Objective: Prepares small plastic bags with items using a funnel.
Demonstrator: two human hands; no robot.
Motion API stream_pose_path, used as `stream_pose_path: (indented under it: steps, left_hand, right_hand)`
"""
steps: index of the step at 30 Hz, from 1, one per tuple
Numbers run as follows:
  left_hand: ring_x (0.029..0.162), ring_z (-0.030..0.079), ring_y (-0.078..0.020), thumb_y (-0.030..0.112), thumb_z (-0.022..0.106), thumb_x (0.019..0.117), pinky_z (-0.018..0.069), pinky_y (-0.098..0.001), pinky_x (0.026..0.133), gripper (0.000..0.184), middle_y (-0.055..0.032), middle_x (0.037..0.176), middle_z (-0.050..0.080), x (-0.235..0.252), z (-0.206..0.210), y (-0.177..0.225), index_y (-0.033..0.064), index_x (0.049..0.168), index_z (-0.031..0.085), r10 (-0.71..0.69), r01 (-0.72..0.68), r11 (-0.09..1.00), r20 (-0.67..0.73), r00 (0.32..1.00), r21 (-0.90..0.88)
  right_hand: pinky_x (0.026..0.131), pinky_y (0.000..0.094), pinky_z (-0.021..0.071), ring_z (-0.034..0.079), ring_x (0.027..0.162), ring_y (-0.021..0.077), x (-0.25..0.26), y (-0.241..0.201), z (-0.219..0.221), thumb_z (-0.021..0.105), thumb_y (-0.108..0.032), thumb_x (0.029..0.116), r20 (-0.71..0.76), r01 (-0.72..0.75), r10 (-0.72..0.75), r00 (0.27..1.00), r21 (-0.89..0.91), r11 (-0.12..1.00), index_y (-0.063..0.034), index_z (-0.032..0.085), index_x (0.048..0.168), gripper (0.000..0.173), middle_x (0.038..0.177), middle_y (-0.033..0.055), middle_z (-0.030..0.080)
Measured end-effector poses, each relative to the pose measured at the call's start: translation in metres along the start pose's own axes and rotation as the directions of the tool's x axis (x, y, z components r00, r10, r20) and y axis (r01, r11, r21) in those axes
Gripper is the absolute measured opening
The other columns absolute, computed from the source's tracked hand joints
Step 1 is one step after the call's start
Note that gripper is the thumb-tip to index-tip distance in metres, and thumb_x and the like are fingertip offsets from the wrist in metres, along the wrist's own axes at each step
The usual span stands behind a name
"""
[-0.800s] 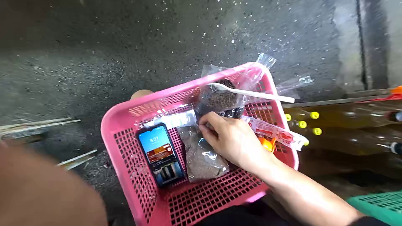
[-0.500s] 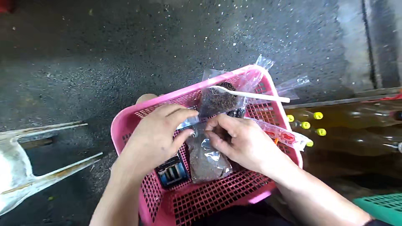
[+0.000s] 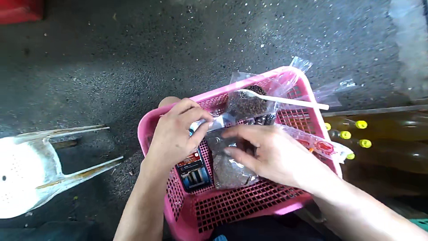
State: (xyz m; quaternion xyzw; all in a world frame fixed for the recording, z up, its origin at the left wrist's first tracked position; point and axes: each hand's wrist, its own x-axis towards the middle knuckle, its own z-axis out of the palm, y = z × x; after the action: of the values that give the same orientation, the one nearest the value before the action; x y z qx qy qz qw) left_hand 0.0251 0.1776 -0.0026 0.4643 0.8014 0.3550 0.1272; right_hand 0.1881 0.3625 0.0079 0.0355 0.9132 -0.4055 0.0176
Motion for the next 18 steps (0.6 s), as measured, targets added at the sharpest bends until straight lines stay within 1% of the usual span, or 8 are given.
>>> stream_pose_path:
  steps: [3,5,8,10,12,15,16,18]
  left_hand:
    - [0.084,0.059,-0.0019,0.017,0.072,0.0904,0.0498,-0.0159,0.070,0.008,0.0003,0.105,0.064,0.004,-0.002,0.001,0.0122,0.096,0.076,0.035,-0.055,0.991,-0.164,0.986,-0.121]
    - [0.079,0.056,-0.0010,0.012,0.072,0.0889,0.0467,-0.0122,0.062,0.007,-0.0035,0.108,0.062,0.008,-0.003,0.003,0.0077,0.095,0.074,0.047,-0.088,0.983,-0.240,0.970,-0.160]
    - [0.074,0.054,-0.0017,0.008,0.071,0.0889,0.0435,-0.0123,0.057,0.008,-0.0059,0.109,0.061,0.010,-0.005,0.003,0.0042,0.096,0.072,0.028,-0.092,0.978,-0.319,0.947,-0.187]
    - [0.072,0.053,-0.0006,0.008,0.072,0.0891,0.0428,-0.0120,0.055,0.007,-0.0044,0.106,0.061,0.008,-0.005,-0.001,0.0055,0.096,0.072,0.014,-0.083,0.979,-0.347,0.938,-0.185]
    - [0.071,0.053,-0.0002,0.008,0.072,0.0890,0.0429,-0.0118,0.055,0.007,-0.0037,0.105,0.061,0.006,-0.005,-0.003,0.0057,0.095,0.072,0.006,-0.080,0.978,-0.358,0.934,-0.192]
    - [0.069,0.052,-0.0005,0.008,0.071,0.0887,0.0428,-0.0123,0.054,0.006,-0.0040,0.105,0.061,0.004,-0.005,-0.002,0.0061,0.095,0.072,-0.005,-0.073,0.976,-0.359,0.933,-0.205]
    - [0.070,0.052,-0.0008,0.007,0.071,0.0885,0.0432,-0.0123,0.054,0.006,-0.0041,0.105,0.061,0.004,-0.005,-0.002,0.0061,0.095,0.072,-0.011,-0.070,0.974,-0.358,0.934,-0.214]
    - [0.070,0.053,-0.0020,0.006,0.071,0.0883,0.0432,-0.0132,0.053,0.006,-0.0047,0.106,0.060,0.004,-0.006,-0.001,0.0058,0.095,0.072,-0.023,-0.068,0.968,-0.354,0.935,-0.243]
  right_hand:
    - [0.071,0.0264,0.0586,0.067,0.079,0.0088,0.008,-0.017,0.011,0.060,-0.041,0.1011,0.216,-0.078,0.061,0.974,0.070,0.995,-0.0135,0.068,0.129,0.040,0.107,0.0040,0.070]
    - [0.074,0.0304,0.0590,0.068,0.084,0.0134,0.016,-0.023,0.026,0.060,-0.036,0.1003,0.196,-0.057,0.053,0.979,0.013,0.998,-0.0108,0.063,0.135,0.043,0.118,0.0083,0.066]
    - [0.082,0.0351,0.0594,0.068,0.103,0.0207,0.034,-0.027,0.042,0.060,-0.025,0.0978,0.157,0.051,-0.032,0.987,-0.119,0.992,-0.0062,0.059,0.139,0.045,0.134,0.0113,0.059]
    - [0.084,0.0376,0.0582,0.067,0.106,0.0234,0.049,-0.032,0.044,0.061,-0.023,0.0984,0.265,0.043,-0.003,0.964,-0.147,0.988,-0.0057,0.056,0.142,0.047,0.137,0.0119,0.057]
    - [0.082,0.0406,0.0582,0.068,0.100,0.0241,0.062,-0.037,0.044,0.061,-0.022,0.1006,0.369,0.001,0.060,0.928,-0.161,0.987,-0.0076,0.057,0.141,0.043,0.131,0.0107,0.060]
    - [0.075,0.0417,0.0574,0.068,0.088,0.0231,0.071,-0.038,0.046,0.061,-0.020,0.0993,0.392,-0.051,0.107,0.914,-0.150,0.987,-0.0087,0.066,0.123,0.026,0.111,0.0095,0.064]
    - [0.075,0.0425,0.0574,0.068,0.088,0.0230,0.074,-0.037,0.046,0.062,-0.019,0.0984,0.382,-0.073,0.122,0.916,-0.138,0.988,-0.0089,0.067,0.121,0.025,0.111,0.0098,0.065]
    - [0.080,0.0435,0.0567,0.068,0.094,0.0229,0.077,-0.037,0.047,0.062,-0.019,0.0980,0.378,-0.118,0.160,0.912,-0.133,0.984,-0.0101,0.067,0.125,0.028,0.113,0.0096,0.066]
